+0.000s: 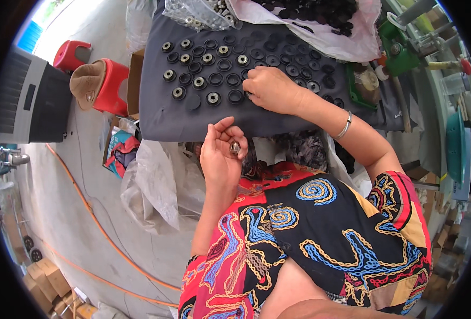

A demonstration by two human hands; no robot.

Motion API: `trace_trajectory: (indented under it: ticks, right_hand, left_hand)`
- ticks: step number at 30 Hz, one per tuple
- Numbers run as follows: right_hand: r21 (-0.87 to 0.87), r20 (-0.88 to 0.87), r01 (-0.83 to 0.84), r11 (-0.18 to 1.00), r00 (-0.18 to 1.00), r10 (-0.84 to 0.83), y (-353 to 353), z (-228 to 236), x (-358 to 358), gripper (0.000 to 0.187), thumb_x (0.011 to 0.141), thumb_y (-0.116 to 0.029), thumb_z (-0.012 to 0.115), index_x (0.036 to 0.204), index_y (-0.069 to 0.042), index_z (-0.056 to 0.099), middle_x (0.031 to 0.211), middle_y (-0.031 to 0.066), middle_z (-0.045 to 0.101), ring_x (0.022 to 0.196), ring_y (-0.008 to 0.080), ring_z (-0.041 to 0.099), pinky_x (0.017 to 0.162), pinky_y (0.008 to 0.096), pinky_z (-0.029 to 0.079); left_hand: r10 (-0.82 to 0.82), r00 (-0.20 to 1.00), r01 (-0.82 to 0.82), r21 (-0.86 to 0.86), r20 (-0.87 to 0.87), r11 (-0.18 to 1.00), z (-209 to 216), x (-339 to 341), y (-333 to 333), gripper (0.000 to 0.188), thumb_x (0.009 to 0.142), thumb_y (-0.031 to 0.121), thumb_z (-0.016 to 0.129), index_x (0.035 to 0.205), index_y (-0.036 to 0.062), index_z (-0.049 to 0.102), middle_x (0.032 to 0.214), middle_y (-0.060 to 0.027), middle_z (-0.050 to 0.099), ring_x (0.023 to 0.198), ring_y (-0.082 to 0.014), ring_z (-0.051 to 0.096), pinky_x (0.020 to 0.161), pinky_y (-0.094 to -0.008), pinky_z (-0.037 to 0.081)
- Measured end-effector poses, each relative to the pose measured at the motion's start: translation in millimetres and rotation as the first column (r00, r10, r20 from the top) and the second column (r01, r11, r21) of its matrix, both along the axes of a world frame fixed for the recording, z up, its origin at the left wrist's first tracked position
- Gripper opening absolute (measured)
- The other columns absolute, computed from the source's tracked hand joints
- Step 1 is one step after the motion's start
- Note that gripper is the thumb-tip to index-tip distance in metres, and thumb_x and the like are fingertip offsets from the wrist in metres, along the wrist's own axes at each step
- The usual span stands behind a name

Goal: The person assembles small hardware components by hand, placing black circular pieces and metallic rings onto a gray mat. They repeatedly pick up parts from a bag and arrange them in rows, occasionally using a green press tool to secure the components.

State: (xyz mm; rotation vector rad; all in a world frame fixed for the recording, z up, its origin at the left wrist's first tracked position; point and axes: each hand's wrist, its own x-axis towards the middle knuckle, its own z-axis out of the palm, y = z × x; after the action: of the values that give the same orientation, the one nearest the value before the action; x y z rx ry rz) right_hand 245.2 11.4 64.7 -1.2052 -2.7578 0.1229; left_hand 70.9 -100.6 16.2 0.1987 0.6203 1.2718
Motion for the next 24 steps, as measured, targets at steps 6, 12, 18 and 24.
trace_trajectory:
  ticks: [6, 12, 18, 24]
  right_hand:
    - [0.22, -0.08, -0.048, 0.974, 0.995, 0.068, -13.1, -1.6, 1.9, 0.01, 0.072, -0.014, 0.065, 0.079, -0.006, 0.064, 0.08, 0.0082, 0.06, 0.084, 0.0261, 0.059, 0.076, 0.0385, 0.047]
    - [0.201, -0.173, -0.272, 0.941, 0.936, 0.307, -70.6, 8.3, -10.4, 0.01, 0.073, -0.018, 0.062, 0.077, -0.01, 0.067, 0.083, 0.0038, 0.06, 0.084, 0.0215, 0.057, 0.079, 0.0359, 0.042]
    - [-0.023, -0.152, -0.18, 0.983, 0.973, 0.174, -93.1, -4.0, -11.5, 0.012, 0.071, -0.013, 0.063, 0.08, -0.005, 0.065, 0.086, 0.0082, 0.061, 0.086, 0.0246, 0.057, 0.079, 0.0373, 0.045]
    - [-0.128, -0.225, -0.161, 0.979, 0.966, 0.13, -90.9, 5.8, -9.4, 0.017, 0.068, -0.01, 0.064, 0.083, -0.001, 0.065, 0.089, 0.0142, 0.063, 0.087, 0.0293, 0.06, 0.079, 0.0395, 0.049]
  left_hand:
    - [-0.004, 1.0, 0.006, -0.059, 0.03, 0.998, 9.2, 5.6, 3.9, 0.042, 0.103, 0.034, 0.03, 0.111, -0.0012, 0.053, 0.088, -0.0113, 0.059, 0.079, -0.0231, 0.06, 0.063, -0.032, 0.048]
    - [-0.018, 0.997, 0.014, -0.061, -0.08, 0.998, 5.7, 22.3, 5.7, 0.044, 0.103, 0.034, 0.028, 0.117, -0.0018, 0.05, 0.1, -0.0114, 0.06, 0.093, -0.0206, 0.061, 0.076, -0.0326, 0.049]
    - [0.004, 0.917, 0.011, 0.035, -0.398, 0.999, 11.9, 39.8, -7.7, 0.046, 0.103, 0.033, 0.032, 0.124, -0.0049, 0.047, 0.107, -0.0112, 0.059, 0.096, -0.0145, 0.057, 0.083, -0.0271, 0.045]
    - [0.02, 0.904, 0.023, 0.095, -0.427, 0.995, 19.6, 40.3, -10.0, 0.046, 0.103, 0.034, 0.03, 0.125, -0.0021, 0.048, 0.113, -0.011, 0.059, 0.103, -0.0167, 0.058, 0.089, -0.0295, 0.046]
